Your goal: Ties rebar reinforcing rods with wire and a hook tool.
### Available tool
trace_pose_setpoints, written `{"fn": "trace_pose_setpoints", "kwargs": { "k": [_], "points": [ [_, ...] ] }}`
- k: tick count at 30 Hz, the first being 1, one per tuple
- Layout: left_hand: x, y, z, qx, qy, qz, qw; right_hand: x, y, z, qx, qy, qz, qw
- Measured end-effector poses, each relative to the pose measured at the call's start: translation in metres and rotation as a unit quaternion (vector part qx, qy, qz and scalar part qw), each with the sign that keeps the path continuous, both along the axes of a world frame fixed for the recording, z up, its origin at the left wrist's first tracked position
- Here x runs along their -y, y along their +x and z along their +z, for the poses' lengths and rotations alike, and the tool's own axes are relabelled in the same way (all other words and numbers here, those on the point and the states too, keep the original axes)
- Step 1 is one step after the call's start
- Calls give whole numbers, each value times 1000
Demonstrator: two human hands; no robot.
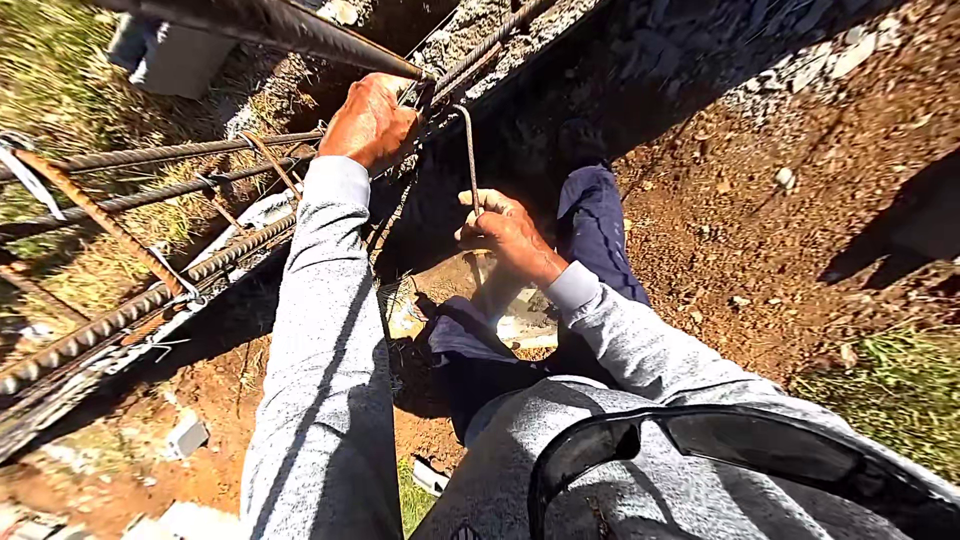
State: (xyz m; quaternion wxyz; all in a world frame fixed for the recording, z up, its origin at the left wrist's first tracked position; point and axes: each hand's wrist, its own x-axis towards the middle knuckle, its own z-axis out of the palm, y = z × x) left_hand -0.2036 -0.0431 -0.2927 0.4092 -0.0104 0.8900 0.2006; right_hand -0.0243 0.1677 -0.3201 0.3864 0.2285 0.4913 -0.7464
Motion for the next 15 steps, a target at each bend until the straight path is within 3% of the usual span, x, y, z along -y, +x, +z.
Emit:
{"fn": "trace_pose_setpoints", "kwargs": {
  "k": [9, 12, 14, 15],
  "points": [
    [-5, 21, -9, -94, 2, 11, 995, 15, 2, -4, 63, -186, -83, 977],
    [-14, 32, -9, -143, 9, 9, 990, 23, -9, 38, 155, -86, -37, 984],
    [-14, 34, -14, -149, -1, 15, 989, 12, -1, -6, 89, -224, -71, 968],
    [-14, 33, -15, -144, -5, 17, 989, 9, 2, -12, 76, -245, -78, 963]
  ]
}}
